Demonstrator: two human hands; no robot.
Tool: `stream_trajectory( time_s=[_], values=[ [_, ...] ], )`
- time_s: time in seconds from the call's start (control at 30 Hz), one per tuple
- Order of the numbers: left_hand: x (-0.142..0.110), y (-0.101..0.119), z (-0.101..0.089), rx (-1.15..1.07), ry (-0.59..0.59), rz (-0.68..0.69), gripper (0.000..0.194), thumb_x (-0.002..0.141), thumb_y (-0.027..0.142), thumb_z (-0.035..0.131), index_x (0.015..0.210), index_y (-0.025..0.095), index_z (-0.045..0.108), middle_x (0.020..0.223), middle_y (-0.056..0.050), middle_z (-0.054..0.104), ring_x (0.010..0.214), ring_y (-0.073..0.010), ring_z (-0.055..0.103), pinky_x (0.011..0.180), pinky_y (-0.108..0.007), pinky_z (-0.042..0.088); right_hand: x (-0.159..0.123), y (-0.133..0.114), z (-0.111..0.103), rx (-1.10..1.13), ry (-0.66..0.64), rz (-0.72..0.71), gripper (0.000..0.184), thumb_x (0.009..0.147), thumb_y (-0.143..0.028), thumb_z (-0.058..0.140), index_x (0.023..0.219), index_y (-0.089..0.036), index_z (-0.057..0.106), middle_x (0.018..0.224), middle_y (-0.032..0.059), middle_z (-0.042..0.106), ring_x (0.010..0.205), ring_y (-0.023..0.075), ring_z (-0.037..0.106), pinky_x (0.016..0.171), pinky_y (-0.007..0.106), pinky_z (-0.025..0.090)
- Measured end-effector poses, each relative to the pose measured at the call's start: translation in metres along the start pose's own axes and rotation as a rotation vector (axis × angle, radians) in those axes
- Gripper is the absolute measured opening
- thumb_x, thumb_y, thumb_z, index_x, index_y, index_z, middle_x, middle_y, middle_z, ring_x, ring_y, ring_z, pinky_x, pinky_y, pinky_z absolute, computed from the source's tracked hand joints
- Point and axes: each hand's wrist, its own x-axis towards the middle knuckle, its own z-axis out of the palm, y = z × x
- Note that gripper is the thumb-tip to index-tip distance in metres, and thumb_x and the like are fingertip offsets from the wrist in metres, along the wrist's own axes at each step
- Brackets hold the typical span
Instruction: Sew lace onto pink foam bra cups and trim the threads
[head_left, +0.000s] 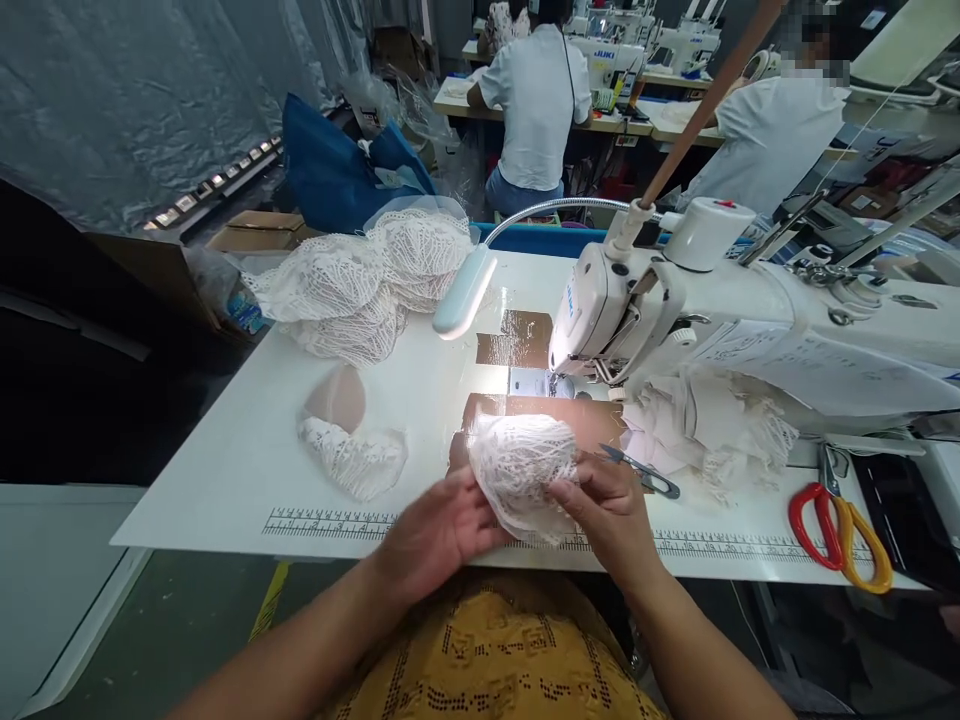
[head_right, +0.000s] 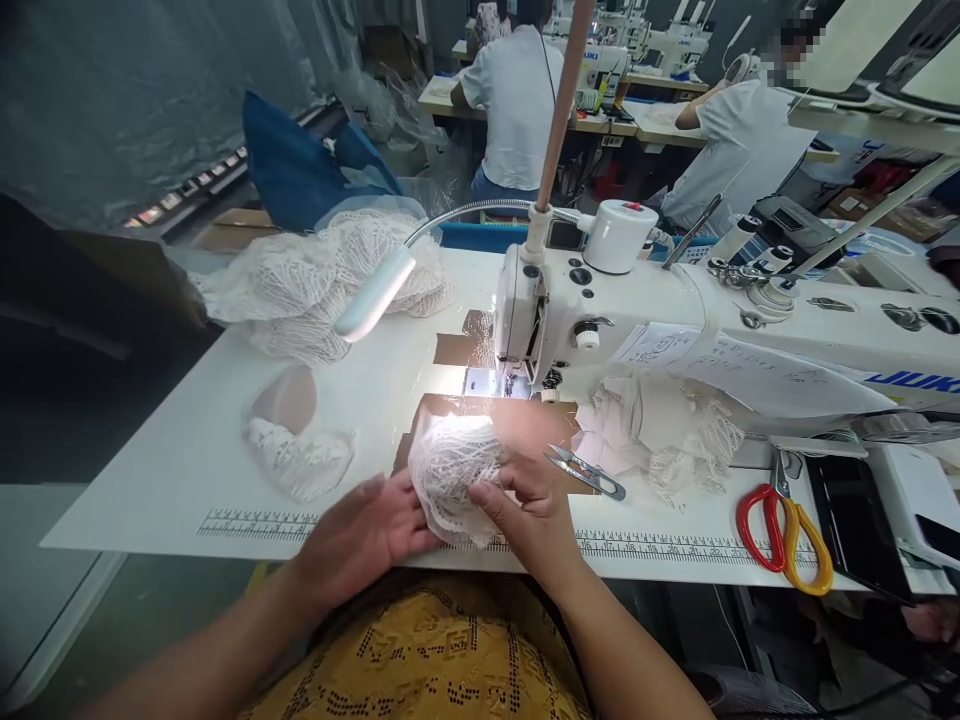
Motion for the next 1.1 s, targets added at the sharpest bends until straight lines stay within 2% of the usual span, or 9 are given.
stream_trajectory(
  time_s=[0.13,0.23,0.3,0.37,0.5,0.57,0.67,0.8,1.1],
  values=[
    [0.011,-0.016,0.017,-0.004,0.101,0.009,0.045,0.073,0.014,0.067,0.118,0.015,0.060,0.105,-0.009,0.068,0.097,-0.0226,0.063,0.085,-0.032,0.051,0.005,-0.001,0.013,-0.036,-0.034,-0.025,0.040,0.081,-0.027,0.067,0.047,-0.020,0.047,0.049,-0.0038,0.041,0.056,0.0127,0.043,0.062,0.028,0.040],
    [0.016,-0.023,0.018,0.044,0.250,0.030,0.053,0.059,-0.002,0.065,0.109,0.016,0.065,0.090,-0.004,0.071,0.084,-0.0187,0.064,0.071,-0.025,0.051,0.002,0.006,0.016,0.144,0.021,0.136,0.034,0.078,-0.034,0.070,0.051,-0.019,0.054,0.052,-0.0036,0.045,0.055,0.0117,0.041,0.056,0.026,0.038],
    [0.011,-0.023,0.010,0.097,0.237,0.003,0.037,0.062,0.000,0.066,0.096,0.016,0.068,0.078,-0.002,0.069,0.072,-0.0149,0.063,0.061,-0.022,0.049,0.000,0.011,0.014,0.324,0.106,0.243,0.029,0.075,-0.039,0.072,0.058,-0.020,0.059,0.057,-0.0032,0.051,0.056,0.0119,0.044,0.057,0.025,0.040],
    [-0.001,-0.015,-0.003,0.221,0.056,-0.060,0.008,0.071,0.007,0.066,0.074,0.014,0.067,0.062,-0.001,0.063,0.057,-0.0114,0.058,0.056,-0.021,0.047,0.000,0.013,0.008,0.438,0.181,0.285,0.027,0.072,-0.041,0.074,0.061,-0.021,0.061,0.059,-0.0034,0.054,0.058,0.0119,0.047,0.059,0.025,0.042],
    [-0.033,0.028,-0.016,0.677,-0.427,-0.154,0.015,0.077,0.011,0.063,0.063,0.013,0.064,0.062,-0.004,0.063,0.059,-0.0134,0.060,0.061,-0.025,0.048,0.003,0.008,-0.001,0.332,0.013,0.253,0.019,0.077,-0.033,0.072,0.066,-0.021,0.063,0.065,-0.0027,0.060,0.059,0.0111,0.051,0.058,0.023,0.042],
    [-0.040,0.049,-0.010,0.837,-0.278,0.118,0.010,0.077,0.013,0.066,0.086,0.017,0.068,0.090,-0.005,0.067,0.084,-0.0175,0.063,0.078,-0.028,0.050,0.005,0.003,0.000,0.226,-0.167,0.199,0.017,0.079,-0.029,0.071,0.068,-0.020,0.062,0.067,-0.0018,0.061,0.062,0.0117,0.053,0.060,0.023,0.042],
    [-0.034,0.062,0.003,1.089,-0.050,0.328,0.060,0.068,0.019,0.078,0.124,0.024,0.055,0.131,-0.007,0.052,0.120,-0.0248,0.049,0.103,-0.036,0.039,0.005,-0.004,0.008,0.159,-0.357,0.165,0.014,0.082,-0.029,0.067,0.073,-0.020,0.062,0.071,-0.0011,0.062,0.067,0.0129,0.055,0.064,0.025,0.043],
    [-0.015,0.047,0.007,1.030,-0.138,0.133,0.040,0.078,0.028,0.072,0.114,0.016,0.058,0.104,-0.006,0.062,0.095,-0.0196,0.059,0.083,-0.031,0.048,0.001,-0.008,0.016,0.059,-0.414,0.166,0.010,0.085,-0.030,0.064,0.083,-0.020,0.063,0.077,-0.0005,0.063,0.070,0.0138,0.056,0.066,0.025,0.044],
    [-0.020,0.029,-0.002,0.951,-0.061,0.141,0.023,0.082,0.032,0.068,0.095,0.015,0.060,0.084,-0.001,0.057,0.075,-0.0128,0.053,0.064,-0.022,0.043,0.001,-0.012,0.029,-0.034,-0.154,0.057,0.016,0.083,-0.025,0.064,0.069,-0.019,0.061,0.082,0.0022,0.065,0.074,0.0150,0.060,0.069,0.027,0.045]
  ],
)
